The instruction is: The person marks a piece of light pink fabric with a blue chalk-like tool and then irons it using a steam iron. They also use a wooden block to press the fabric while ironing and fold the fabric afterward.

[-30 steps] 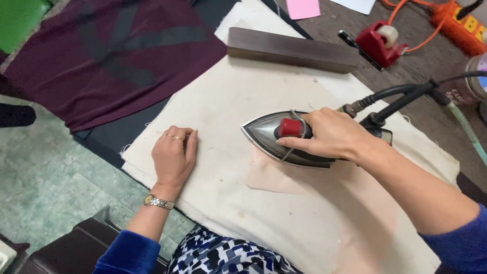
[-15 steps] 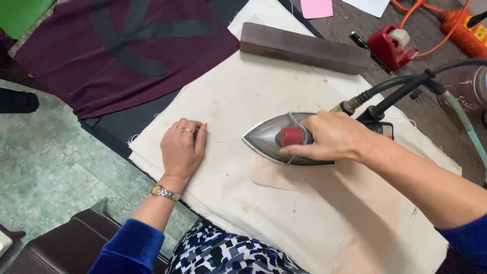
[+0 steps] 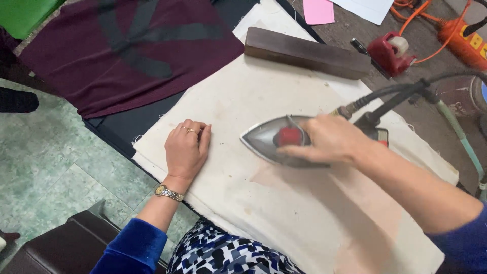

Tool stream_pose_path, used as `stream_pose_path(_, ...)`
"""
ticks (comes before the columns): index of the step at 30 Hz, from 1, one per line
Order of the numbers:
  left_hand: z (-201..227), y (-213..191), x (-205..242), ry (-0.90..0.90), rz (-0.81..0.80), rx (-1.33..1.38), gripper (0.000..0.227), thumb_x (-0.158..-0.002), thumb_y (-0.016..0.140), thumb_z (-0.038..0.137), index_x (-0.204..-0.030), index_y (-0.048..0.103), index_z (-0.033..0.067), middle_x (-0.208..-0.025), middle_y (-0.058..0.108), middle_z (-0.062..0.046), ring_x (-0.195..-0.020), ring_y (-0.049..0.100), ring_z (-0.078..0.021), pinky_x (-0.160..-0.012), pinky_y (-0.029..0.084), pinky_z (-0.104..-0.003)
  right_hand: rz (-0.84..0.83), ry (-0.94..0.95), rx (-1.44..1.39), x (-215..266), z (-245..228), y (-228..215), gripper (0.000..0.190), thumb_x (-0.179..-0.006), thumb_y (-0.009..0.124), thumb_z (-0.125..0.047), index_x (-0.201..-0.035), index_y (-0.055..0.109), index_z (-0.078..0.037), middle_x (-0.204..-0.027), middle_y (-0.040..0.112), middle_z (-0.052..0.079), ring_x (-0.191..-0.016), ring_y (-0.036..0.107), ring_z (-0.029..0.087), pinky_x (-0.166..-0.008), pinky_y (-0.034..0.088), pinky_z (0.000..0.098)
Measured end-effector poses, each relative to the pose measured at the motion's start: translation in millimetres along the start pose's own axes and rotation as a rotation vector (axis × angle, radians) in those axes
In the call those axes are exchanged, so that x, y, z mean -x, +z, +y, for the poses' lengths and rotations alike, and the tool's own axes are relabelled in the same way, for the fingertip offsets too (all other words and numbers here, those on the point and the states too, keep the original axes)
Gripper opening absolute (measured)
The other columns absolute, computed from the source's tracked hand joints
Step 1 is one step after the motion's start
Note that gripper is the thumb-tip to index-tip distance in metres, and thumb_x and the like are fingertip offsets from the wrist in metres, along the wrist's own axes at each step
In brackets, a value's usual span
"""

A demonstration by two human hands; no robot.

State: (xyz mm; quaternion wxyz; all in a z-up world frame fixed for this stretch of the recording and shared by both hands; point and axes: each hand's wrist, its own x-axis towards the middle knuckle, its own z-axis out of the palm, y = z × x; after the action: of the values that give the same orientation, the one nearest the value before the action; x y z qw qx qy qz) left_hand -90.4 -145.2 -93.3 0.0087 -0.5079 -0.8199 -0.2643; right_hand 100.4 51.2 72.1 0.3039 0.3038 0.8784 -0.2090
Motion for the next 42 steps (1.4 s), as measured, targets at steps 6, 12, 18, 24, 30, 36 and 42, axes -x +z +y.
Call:
stream_pose_path(6, -0.6, 0.8, 0.1, 0.037, 0.038, -0.007, 0.015, -0.098, 0.058, 0.025, -0.087, 0.059, 0.0152, -0.071, 0.050, 0.000, -0.071, 0.060, -0.0184, -0.068, 0.049, -0.030, 0.101, 0.056, -0.032, -18.7, 4.0, -9.9, 0.049, -0.076, 0.062, -0.062, -0.065, 0.071, -0.015, -0.058, 0.067, 0.005, -0.059, 0.068, 0.024, -0.067, 0.055, 0.0347)
stream_pose_path(12, 3.9, -4.8, -0.5, 0.060, 0.037, 0.002, 0.009, -0.096, 0.061, 0.019, -0.089, 0.061, 0.0132, -0.074, 0.055, -0.001, -0.074, 0.062, -0.0208, -0.069, 0.049, -0.033, -0.011, -0.004, 0.036, -4.3, 7.8, 4.2, 0.062, -0.074, 0.059, -0.070, -0.068, 0.070, -0.010, -0.057, 0.064, 0.010, -0.058, 0.066, 0.026, -0.063, 0.055, 0.0349)
stream_pose_path(18, -6.8, 4.6, 5.8, 0.096, 0.023, 0.047, 0.010, -0.100, 0.061, 0.016, -0.092, 0.062, 0.0096, -0.076, 0.055, -0.007, -0.076, 0.061, -0.0276, -0.071, 0.048, -0.037, -0.007, -0.026, 0.028, 12.4, 45.2, 19.9, 0.060, -0.072, 0.061, -0.072, -0.068, 0.069, -0.013, -0.059, 0.066, 0.010, -0.064, 0.068, 0.027, -0.070, 0.054, 0.0367)
stream_pose_path(24, -8.8, 4.9, 6.9, 0.051, -0.019, -0.033, 0.013, -0.104, 0.061, 0.018, -0.096, 0.065, 0.0085, -0.076, 0.058, -0.004, -0.076, 0.063, -0.0221, -0.072, 0.048, -0.031, -0.016, 0.047, -0.050, 37.5, 83.6, 18.9, 0.053, -0.078, 0.063, -0.066, -0.063, 0.067, -0.015, -0.048, 0.060, 0.002, -0.049, 0.060, 0.019, -0.062, 0.050, 0.0266)
stream_pose_path(30, -6.9, 2.9, 6.5, -0.020, -0.082, -0.050, 0.016, -0.108, 0.059, 0.019, -0.099, 0.066, 0.0072, -0.079, 0.062, -0.004, -0.077, 0.064, -0.0198, -0.072, 0.048, -0.028, -0.014, 0.167, -0.112, 69.5, 114.0, 31.0, 0.053, -0.077, 0.063, -0.065, -0.060, 0.066, -0.014, -0.045, 0.059, 0.003, -0.047, 0.059, 0.020, -0.059, 0.049, 0.0280)
stream_pose_path(36, 0.5, -0.8, -3.6, -0.072, -0.051, 0.140, 0.013, -0.104, 0.061, 0.017, -0.101, 0.066, 0.0062, -0.083, 0.063, -0.011, -0.080, 0.064, -0.0299, -0.071, 0.048, -0.037, 0.069, 0.355, -0.196, 104.4, 136.5, 45.8, 0.059, -0.076, 0.061, -0.066, -0.071, 0.073, -0.008, -0.052, 0.064, 0.009, -0.056, 0.066, 0.022, -0.066, 0.054, 0.0320)
stream_pose_path(42, 42.0, 12.7, -35.8, 0.182, -0.019, 0.300, 0.008, -0.096, 0.060, 0.012, -0.095, 0.064, 0.0050, -0.085, 0.062, -0.008, -0.075, 0.056, -0.0238, -0.073, 0.045, -0.036, 0.161, 0.522, -0.375, 122.2, 150.8, 59.5, 0.041, -0.080, 0.062, -0.054, -0.086, 0.071, -0.015, -0.068, 0.064, 0.002, -0.064, 0.053, 0.018, -0.065, 0.039, 0.0301)
